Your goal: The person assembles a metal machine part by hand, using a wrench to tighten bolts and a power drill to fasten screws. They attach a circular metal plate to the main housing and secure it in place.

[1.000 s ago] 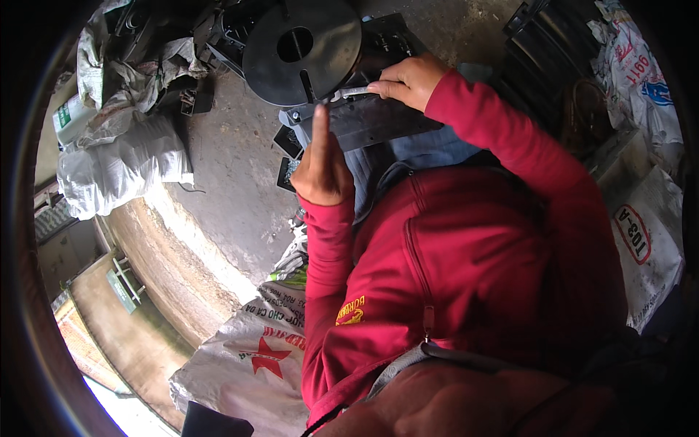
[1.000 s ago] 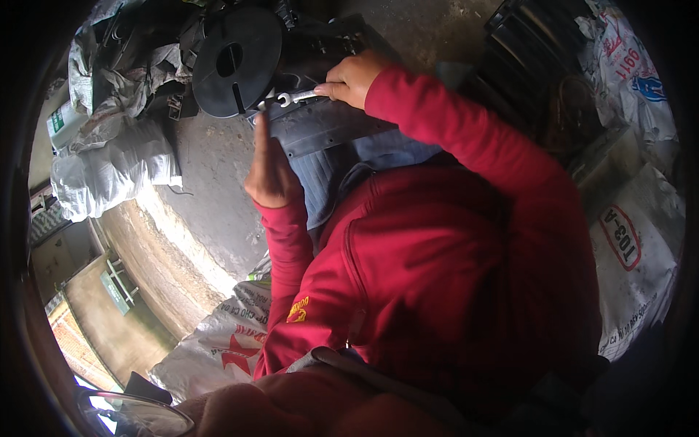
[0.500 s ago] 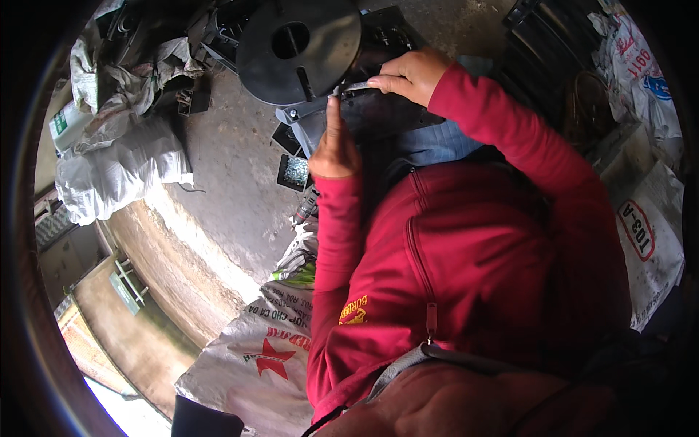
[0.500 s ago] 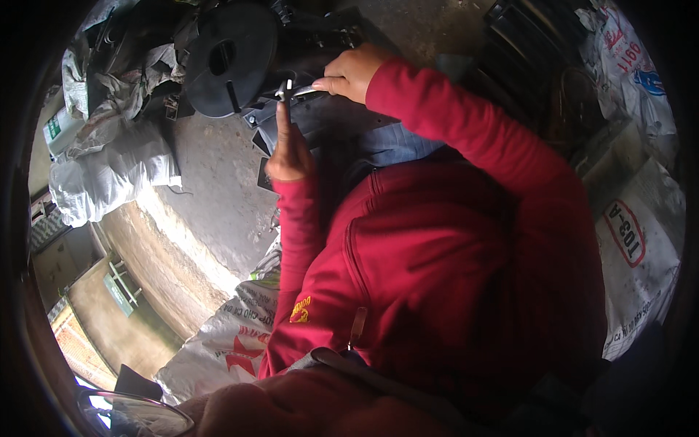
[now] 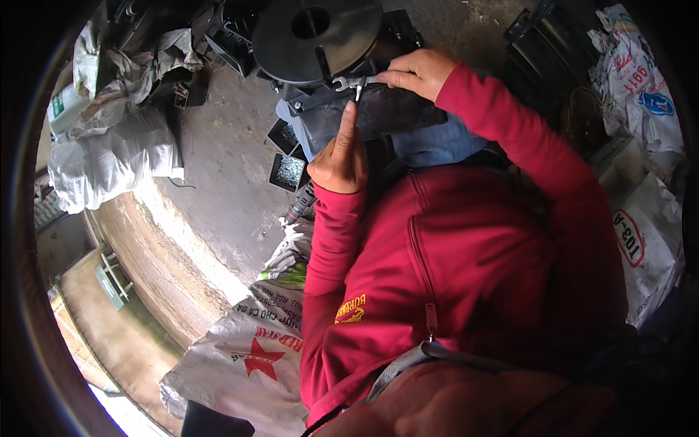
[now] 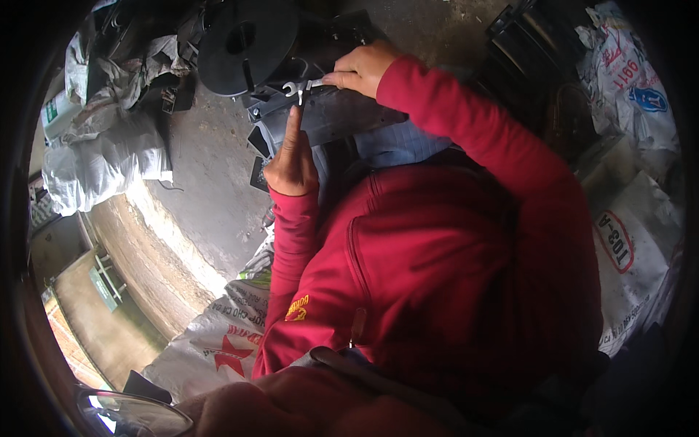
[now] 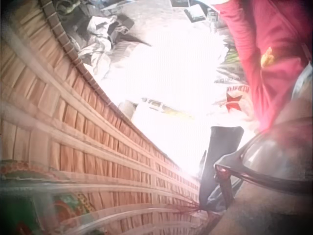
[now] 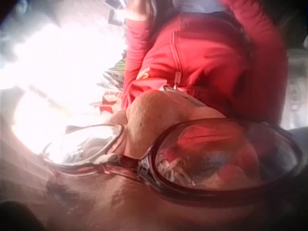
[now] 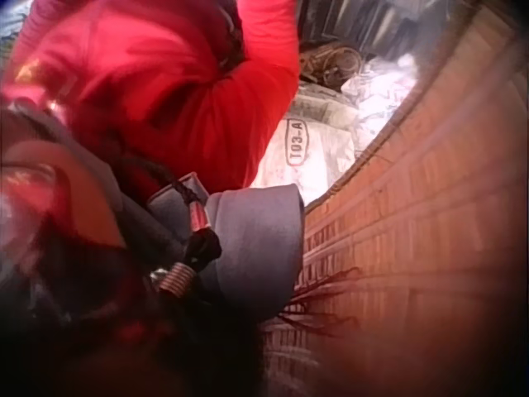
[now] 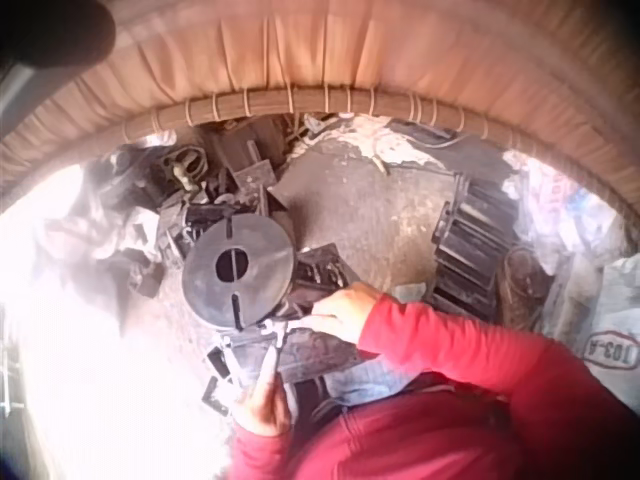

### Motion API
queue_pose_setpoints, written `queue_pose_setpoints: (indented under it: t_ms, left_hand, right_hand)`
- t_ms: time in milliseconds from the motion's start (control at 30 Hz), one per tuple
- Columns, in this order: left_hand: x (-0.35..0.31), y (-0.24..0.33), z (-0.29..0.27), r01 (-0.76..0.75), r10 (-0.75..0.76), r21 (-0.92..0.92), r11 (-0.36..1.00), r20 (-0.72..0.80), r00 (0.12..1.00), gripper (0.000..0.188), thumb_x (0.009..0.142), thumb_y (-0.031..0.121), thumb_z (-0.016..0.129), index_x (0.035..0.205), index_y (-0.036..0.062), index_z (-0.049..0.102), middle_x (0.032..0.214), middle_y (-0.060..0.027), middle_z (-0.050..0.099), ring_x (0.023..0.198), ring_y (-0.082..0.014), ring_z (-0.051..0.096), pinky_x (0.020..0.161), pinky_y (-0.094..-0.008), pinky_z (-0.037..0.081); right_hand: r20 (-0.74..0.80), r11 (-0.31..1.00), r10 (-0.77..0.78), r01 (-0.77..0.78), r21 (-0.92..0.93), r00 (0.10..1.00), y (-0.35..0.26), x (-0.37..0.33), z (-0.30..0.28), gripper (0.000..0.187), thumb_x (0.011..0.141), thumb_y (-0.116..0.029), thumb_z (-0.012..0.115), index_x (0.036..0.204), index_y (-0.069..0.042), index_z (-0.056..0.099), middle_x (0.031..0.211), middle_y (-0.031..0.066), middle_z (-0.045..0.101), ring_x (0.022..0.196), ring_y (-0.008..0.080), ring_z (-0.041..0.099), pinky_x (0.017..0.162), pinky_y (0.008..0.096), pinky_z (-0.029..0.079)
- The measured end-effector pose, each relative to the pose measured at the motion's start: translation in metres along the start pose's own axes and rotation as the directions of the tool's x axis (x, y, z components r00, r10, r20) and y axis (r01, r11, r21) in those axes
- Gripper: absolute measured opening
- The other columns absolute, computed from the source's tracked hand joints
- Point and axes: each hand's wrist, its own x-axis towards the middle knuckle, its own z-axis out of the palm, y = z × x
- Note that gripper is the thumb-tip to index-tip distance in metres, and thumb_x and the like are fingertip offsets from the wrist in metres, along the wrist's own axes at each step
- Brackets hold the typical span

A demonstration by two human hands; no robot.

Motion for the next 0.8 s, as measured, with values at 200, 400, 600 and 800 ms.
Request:
queue_pose_setpoints:
  t_ms: [200,400,600,800]
  left_hand:
    - [-0.015,-0.016,-0.017,0.139,-0.152,-0.189,0.972,-0.052,0.987,0.041,0.095,0.000,0.048,0.136,0.0026,0.051,0.099,-0.0133,0.071,0.062,-0.0076,0.055,0.058,-0.0218,0.045]
    - [-0.021,-0.021,-0.012,0.322,-0.359,-0.285,0.903,-0.088,0.929,0.030,0.099,0.010,0.045,0.124,-0.0005,0.056,0.074,-0.0051,0.060,0.063,-0.0087,0.054,0.061,-0.0224,0.044]
    - [-0.012,-0.007,-0.013,0.070,-0.101,-0.222,0.972,-0.134,0.986,0.056,0.083,-0.010,0.050,0.137,0.0059,0.050,0.072,-0.0125,0.059,0.050,-0.0219,0.054,0.053,-0.0295,0.046]
    - [0.005,0.000,-0.013,-0.124,0.119,-0.018,0.992,-0.167,0.979,0.068,0.075,-0.013,0.054,0.139,0.0096,0.050,0.059,-0.0082,0.042,0.044,-0.0230,0.044,0.045,-0.0341,0.040]
  right_hand:
    - [0.126,0.971,0.140,-0.161,0.175,0.982,-0.017,0.004,-0.020,0.035,0.094,-0.037,0.060,0.083,-0.007,0.072,0.061,-0.0013,0.056,0.059,0.0068,0.048,0.058,0.0253,0.041]
    - [0.090,0.977,0.183,-0.191,0.096,0.979,-0.006,0.003,-0.007,0.040,0.092,-0.043,0.060,0.080,-0.007,0.073,0.066,0.0020,0.064,0.062,0.0124,0.056,0.061,0.0295,0.045]
    - [0.141,0.982,0.184,-0.187,0.009,0.973,-0.022,0.005,-0.015,0.044,0.090,-0.050,0.060,0.079,-0.009,0.072,0.063,0.0022,0.063,0.058,0.0139,0.056,0.059,0.0314,0.045]
    - [0.080,0.977,0.213,-0.211,-0.029,0.974,-0.014,0.005,-0.006,0.049,0.089,-0.055,0.058,0.077,-0.009,0.071,0.063,0.0031,0.063,0.058,0.0165,0.057,0.060,0.0323,0.046]
